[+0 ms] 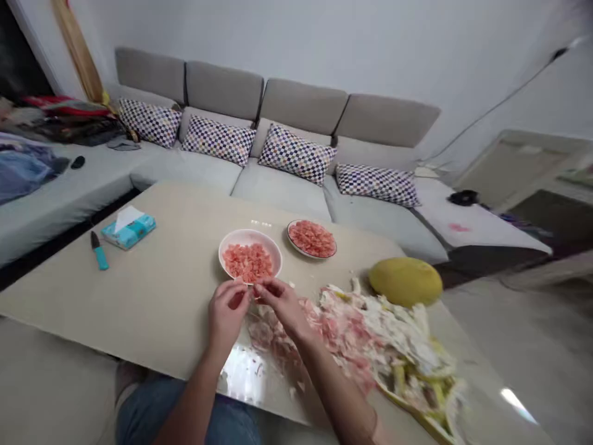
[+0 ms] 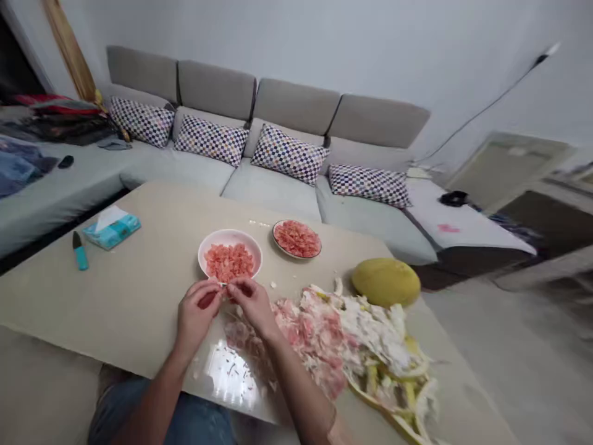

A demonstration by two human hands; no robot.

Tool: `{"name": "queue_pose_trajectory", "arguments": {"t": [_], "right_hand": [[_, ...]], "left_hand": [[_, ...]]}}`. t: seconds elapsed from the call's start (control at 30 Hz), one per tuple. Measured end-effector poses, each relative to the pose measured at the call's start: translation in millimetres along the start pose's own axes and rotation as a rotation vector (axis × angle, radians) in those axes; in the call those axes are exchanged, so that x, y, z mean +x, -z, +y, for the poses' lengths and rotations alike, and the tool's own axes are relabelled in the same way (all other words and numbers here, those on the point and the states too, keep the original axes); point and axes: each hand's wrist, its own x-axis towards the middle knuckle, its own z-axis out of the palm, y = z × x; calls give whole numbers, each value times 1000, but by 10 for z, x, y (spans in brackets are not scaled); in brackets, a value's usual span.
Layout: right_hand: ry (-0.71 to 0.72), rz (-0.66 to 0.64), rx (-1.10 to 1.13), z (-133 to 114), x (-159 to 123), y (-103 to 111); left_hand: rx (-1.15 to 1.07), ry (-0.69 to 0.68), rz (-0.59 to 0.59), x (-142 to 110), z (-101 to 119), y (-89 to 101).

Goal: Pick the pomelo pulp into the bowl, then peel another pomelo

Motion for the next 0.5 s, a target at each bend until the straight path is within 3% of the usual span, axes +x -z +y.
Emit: {"name": "queue_pose_trajectory", "arguments": {"t": [0.13,0.33,0.43,0.5], "right_hand": [[-13,-1,-65,13,182,32],[170,56,-299,-152,568,162],[234,70,-399,-239,552,194],[303,6,-482,-266,429,178]], "left_hand": [[-58,41,34,55,2,-44],[-220,178,49,105,-126,-45],[-279,221,33,112,-173,-52],[-296,236,28,112,-179,-56]]}}
